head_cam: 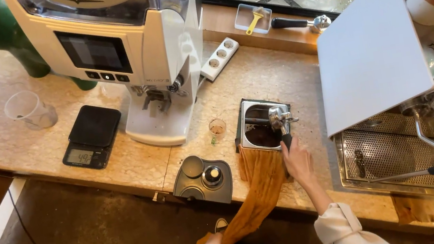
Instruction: The person cleans a portafilter with a cloth, then pours a dark liquid into a measuring jug. They retrieve a digital scale, place the jug on it, and add a white creamy substance from a container using a spoon while monitoring the weight. The person closes the container and sets it aside.
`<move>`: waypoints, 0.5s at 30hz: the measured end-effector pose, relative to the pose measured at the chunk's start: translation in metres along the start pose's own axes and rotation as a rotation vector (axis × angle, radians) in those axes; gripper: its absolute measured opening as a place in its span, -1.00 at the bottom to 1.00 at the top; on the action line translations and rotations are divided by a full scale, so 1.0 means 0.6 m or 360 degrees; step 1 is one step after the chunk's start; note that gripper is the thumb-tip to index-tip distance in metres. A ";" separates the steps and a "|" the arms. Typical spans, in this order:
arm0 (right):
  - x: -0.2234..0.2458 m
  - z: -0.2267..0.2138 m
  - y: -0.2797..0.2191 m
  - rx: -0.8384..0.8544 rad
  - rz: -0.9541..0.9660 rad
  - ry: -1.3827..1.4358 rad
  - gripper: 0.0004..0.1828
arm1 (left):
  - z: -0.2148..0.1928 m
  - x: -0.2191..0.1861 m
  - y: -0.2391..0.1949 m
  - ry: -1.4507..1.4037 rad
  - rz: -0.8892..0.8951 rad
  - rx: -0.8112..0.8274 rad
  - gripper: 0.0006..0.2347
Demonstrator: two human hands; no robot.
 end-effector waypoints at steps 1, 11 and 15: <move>0.003 -0.002 0.003 0.0001 0.0011 -0.0002 -0.48 | -0.005 0.000 -0.004 0.0004 0.0001 0.0010 -0.54; -0.005 0.020 0.011 0.0047 0.0027 0.0004 -0.51 | -0.014 0.039 0.011 0.0032 -0.0101 -0.0007 -0.68; -0.009 0.023 0.011 0.0202 0.0129 -0.0206 -0.28 | -0.011 0.037 0.004 0.0067 -0.0152 0.0039 -0.70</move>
Point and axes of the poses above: each hand's wrist, its own y-axis towards the middle knuckle, its own z-axis out of the palm, x = y × z, the point moved 9 cm from there along y, towards the middle knuckle, and after that the axes turned 9 degrees about y, right-handed, at the moved point
